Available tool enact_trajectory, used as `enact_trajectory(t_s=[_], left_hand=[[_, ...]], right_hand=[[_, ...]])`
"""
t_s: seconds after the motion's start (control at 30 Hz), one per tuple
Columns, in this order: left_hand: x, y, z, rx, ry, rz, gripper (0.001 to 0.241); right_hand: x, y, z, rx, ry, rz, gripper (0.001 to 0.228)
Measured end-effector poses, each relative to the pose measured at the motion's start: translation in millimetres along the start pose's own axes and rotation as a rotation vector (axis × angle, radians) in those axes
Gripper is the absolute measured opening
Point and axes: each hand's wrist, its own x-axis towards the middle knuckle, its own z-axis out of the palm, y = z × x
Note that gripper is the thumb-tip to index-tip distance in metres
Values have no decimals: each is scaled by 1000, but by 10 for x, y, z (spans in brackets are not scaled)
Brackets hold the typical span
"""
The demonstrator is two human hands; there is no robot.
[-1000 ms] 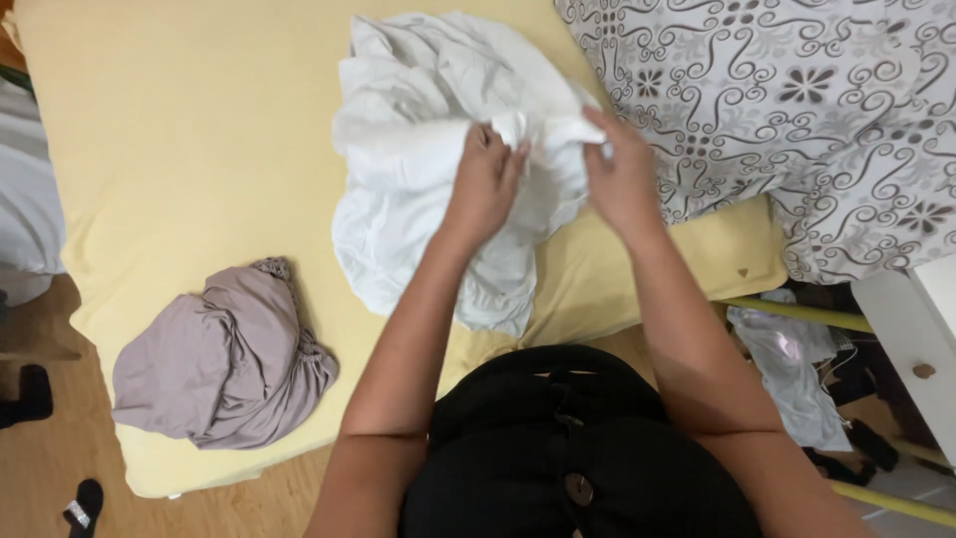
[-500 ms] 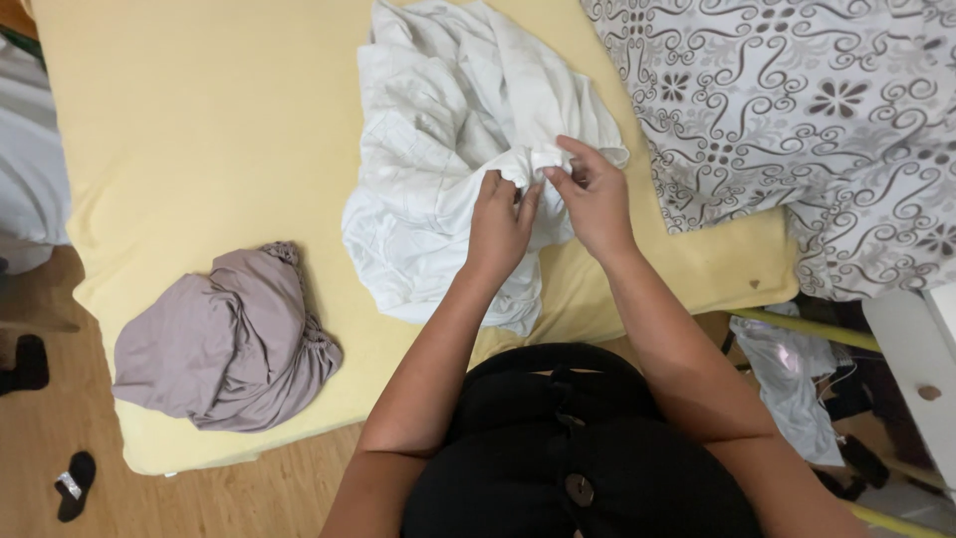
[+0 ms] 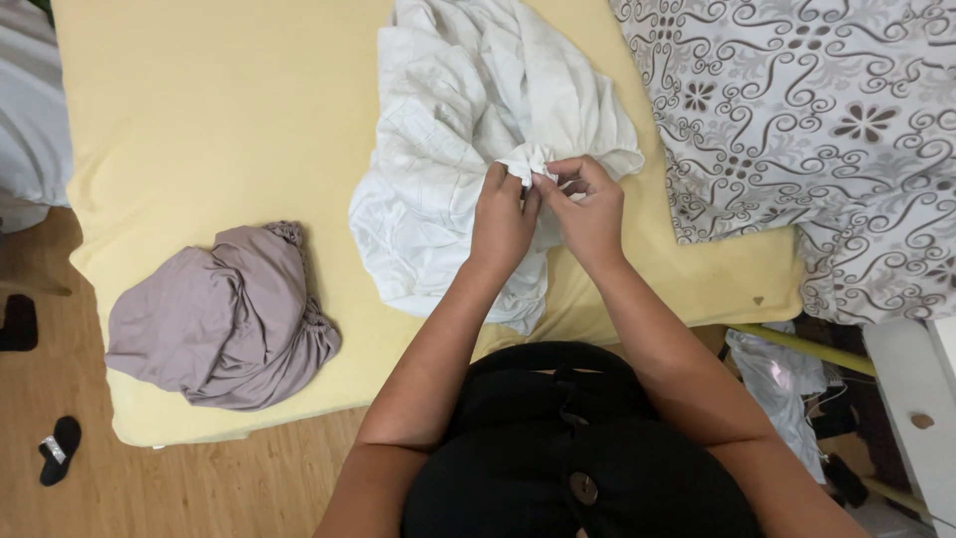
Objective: The person folds a white duvet on a yellow bedsheet by hand. They repeatedly lift, shake, and align the duvet, folding it into sections and smoothing the fabric to create a compact bundle.
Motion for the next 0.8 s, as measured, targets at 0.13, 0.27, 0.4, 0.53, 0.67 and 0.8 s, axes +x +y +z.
enact_trajectory(t_s=[0.13,0.27,0.4,0.53,0.67,0.8], left_hand=[[30,-75,47,69,-79,3,17],[97,82,-96,21,-14,343,49],[248,26,-170,-68,-173,81,31],[412,-135,-197,60,-151,119,18],[599,282,-557,-298,-18,36,23],[668,537,-730,-377,-12,23,24]], right_hand=[[-21,-49,-25,-65,-20,-143,12],[10,-292,-119,-233,-88,-397,22],[17,-348,-157,-221,-153,-399,32],[17,-28,-142,-69,-172,-314,46],[77,439,-75,-89,-225,-214,81],[88,485,253,-219,-354,-142,110]])
